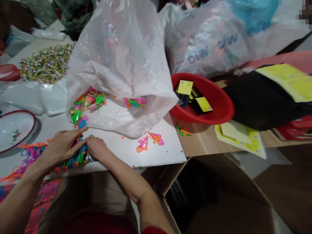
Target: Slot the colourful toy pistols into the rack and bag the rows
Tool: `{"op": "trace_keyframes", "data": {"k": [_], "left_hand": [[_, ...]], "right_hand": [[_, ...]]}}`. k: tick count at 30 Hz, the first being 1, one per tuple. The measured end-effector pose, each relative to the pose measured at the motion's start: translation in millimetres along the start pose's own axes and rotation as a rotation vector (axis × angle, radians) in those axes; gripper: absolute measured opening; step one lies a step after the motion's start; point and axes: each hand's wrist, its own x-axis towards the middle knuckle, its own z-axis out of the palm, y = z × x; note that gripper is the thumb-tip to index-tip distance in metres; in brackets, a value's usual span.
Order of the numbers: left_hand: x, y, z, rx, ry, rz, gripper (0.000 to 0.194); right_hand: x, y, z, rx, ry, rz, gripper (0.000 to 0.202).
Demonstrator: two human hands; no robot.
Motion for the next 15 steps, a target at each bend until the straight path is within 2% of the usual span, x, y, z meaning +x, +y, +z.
{"op": "trace_keyframes", "data": {"k": [2,4,5,7,9,10,12,15], "left_hand": [[-1.0,-3.4,2.6,0.008,-0.009,0.005,0.049],[-1.9,-5.7,4.6,0.014,-0.025,0.014,0.047],[-2.3,-6.4,5.4,0.016,-0.03,0.014,0.047],[-2.9,-6.7,6.4,0.025,-0.037,0.008,0.046],[-3.1,-6.2,6.8,0.038,-0.04,-0.004,0.045],[-2.9,-6.0,6.7,0.038,-0.041,-0.008,0.045],[-2.1,-6.1,6.2,0.023,-0.047,-0.014,0.045],[0.2,-8.3,4.4,0.02,-0.043,-0.049,0.045]], "right_hand": [[0.5,10.5,-17.2,0.08,-0.073,-0.088,0.017],[-0.5,33.0,-51.3,0.157,-0.114,-0.115,0.015],[-0.8,47.9,-73.6,0.146,-0.106,-0.061,0.017],[0.9,81.2,-122.0,-0.105,0.07,0.24,0.02],[5.4,111.3,-163.7,-0.376,0.232,0.555,0.031],[7.9,122.4,-178.4,-0.465,0.249,0.675,0.034],[11.4,133.5,-192.0,-0.548,0.231,0.807,0.035],[9.6,125.6,-178.3,-0.534,0.201,0.755,0.032]]}}
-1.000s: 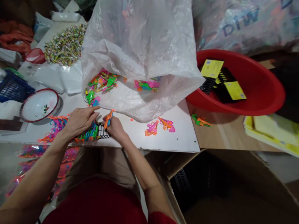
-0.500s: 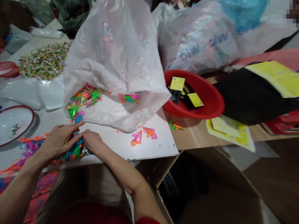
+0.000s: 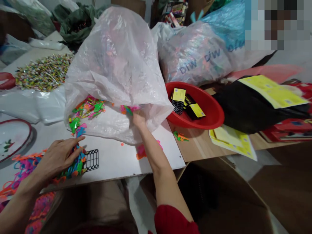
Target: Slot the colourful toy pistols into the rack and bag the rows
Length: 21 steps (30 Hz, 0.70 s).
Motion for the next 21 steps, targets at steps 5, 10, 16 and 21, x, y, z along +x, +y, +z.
{"op": "trace_keyframes", "data": {"k": [5,10,16,21], "left_hand": [[3.3,-0.5,-6.7,0.083,0.058,-0.114,0.048],[4.8,3.9,-12.8,0.076,0.013,-0.113,0.045],[5.8,2.7,-13.0,0.042,0.012,-0.131,0.04],[6.2,4.5,-14.0,0.035,0.012,-0.142,0.038]], "right_hand": [[-54.2,-27.5,22.4,0.203,0.018,-0.134,0.03],[-113.3,-57.0,43.4,0.776,-0.032,-0.239,0.024],[-173.9,-94.4,77.1,1.399,-0.429,-0.31,0.026],[-176.9,-78.1,71.8,1.493,-0.486,-0.228,0.028]]}}
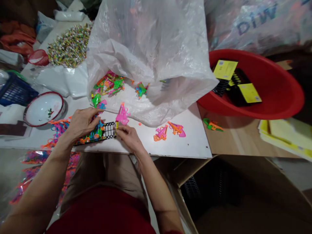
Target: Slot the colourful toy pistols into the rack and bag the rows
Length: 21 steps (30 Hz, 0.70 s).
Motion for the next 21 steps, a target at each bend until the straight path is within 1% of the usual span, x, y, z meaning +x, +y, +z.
{"op": "trace_keyframes", "data": {"k": [1,3,6,8,10,12,13,15,17,18,19,21], "left_hand": [[0.0,0.3,-0.2,-0.001,-0.001,-0.007,0.038],[0.2,0.4,-0.1,0.001,-0.008,-0.009,0.038],[0.3,-0.5,0.7,0.008,-0.009,0.006,0.038],[0.2,-1.2,1.1,0.015,-0.003,0.002,0.038],[0.0,-1.4,0.9,0.021,-0.003,-0.006,0.038],[-0.1,-1.0,0.4,0.022,-0.009,-0.003,0.039],[-0.2,-0.8,0.2,0.021,-0.013,0.003,0.039],[-0.1,-0.3,0.0,0.024,-0.015,0.011,0.039],[0.2,-0.1,0.3,0.027,-0.009,0.008,0.039],[0.4,-0.1,0.6,0.028,-0.005,0.002,0.039],[0.6,-0.1,0.7,0.027,-0.002,-0.005,0.039],[0.8,0.0,0.7,0.024,-0.006,-0.009,0.039]], "right_hand": [[-4.0,-2.4,-5.2,-0.125,-0.015,0.027,0.024],[-14.1,-7.2,-13.1,-0.481,-0.013,0.098,0.019],[-27.6,-15.0,-16.3,-1.001,0.048,0.177,0.017],[-30.3,-19.6,-14.0,-1.207,0.08,0.221,0.019],[-27.2,-22.0,-11.5,-1.287,0.124,0.235,0.025],[-21.0,-21.6,-10.3,-1.229,0.14,0.191,0.024],[-17.9,-20.5,-9.6,-1.146,0.13,0.146,0.022],[-12.9,-16.2,-5.6,-0.885,0.102,0.035,0.02],[-9.7,-8.6,4.1,-0.601,0.079,-0.067,0.021],[-8.5,-3.5,10.9,-0.505,0.063,-0.096,0.02],[-7.5,2.4,18.3,-0.451,0.046,-0.108,0.017],[-5.5,14.6,32.2,-0.438,0.014,-0.102,0.013]]}}
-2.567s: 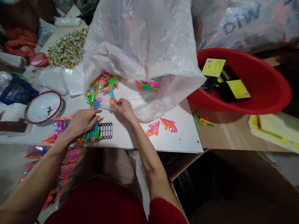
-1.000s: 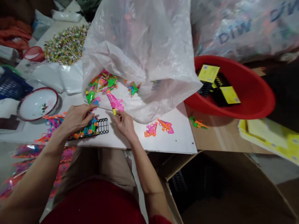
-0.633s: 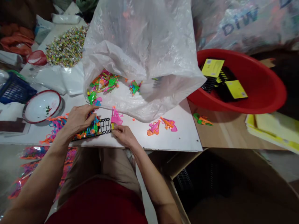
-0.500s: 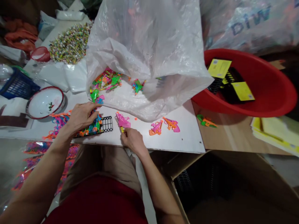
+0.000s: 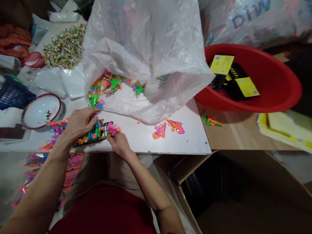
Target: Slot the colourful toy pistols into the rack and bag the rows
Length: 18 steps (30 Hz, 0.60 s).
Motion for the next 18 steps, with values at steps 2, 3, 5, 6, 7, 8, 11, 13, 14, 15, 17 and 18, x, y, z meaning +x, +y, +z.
{"op": "trace_keyframes", "data": {"k": [2,3,5,6,7,8,11,13,14,15,17,18], "left_hand": [[-0.1,0.5,-0.5,-0.002,-0.002,0.007,0.039],[-0.3,0.9,-0.8,-0.004,-0.002,0.01,0.038],[-0.7,1.9,-1.0,-0.01,0.001,0.008,0.038],[-0.6,2.3,-0.6,-0.013,0.003,0.003,0.038],[-0.4,2.6,0.1,-0.018,0.004,-0.001,0.038],[0.2,2.6,1.1,-0.023,0.004,0.0,0.038],[2.4,0.9,2.7,-0.035,0.015,0.005,0.038],[1.2,-0.4,-0.6,-0.066,0.043,0.027,0.037],[-1.6,-0.4,-3.9,-0.095,0.07,0.055,0.037],[-6.3,0.5,-8.0,-0.124,0.105,0.094,0.037],[-21.8,5.2,-15.6,-0.138,0.176,0.196,0.036],[-31.9,8.6,-17.7,-0.115,0.195,0.253,0.035]], "right_hand": [[1.3,4.7,12.3,-0.044,0.013,0.001,0.011],[2.0,5.9,15.5,-0.081,0.028,-0.013,0.011],[3.2,4.9,17.1,-0.216,0.011,-0.066,0.013],[3.5,2.5,16.5,-0.312,-0.023,-0.094,0.014],[3.6,-1.1,15.9,-0.413,-0.068,-0.118,0.014],[3.3,-5.8,15.8,-0.513,-0.102,-0.128,0.015],[1.6,-22.1,19.5,-0.743,-0.099,-0.092,0.021],[0.3,-30.8,23.5,-0.816,-0.099,-0.06,0.024],[-0.3,-33.6,25.1,-0.832,-0.112,-0.052,0.024],[-0.8,-35.1,26.4,-0.838,-0.127,-0.054,0.024],[-1.7,-34.7,27.9,-0.834,-0.128,-0.076,0.025],[-2.1,-33.2,28.2,-0.825,-0.118,-0.093,0.025]]}}
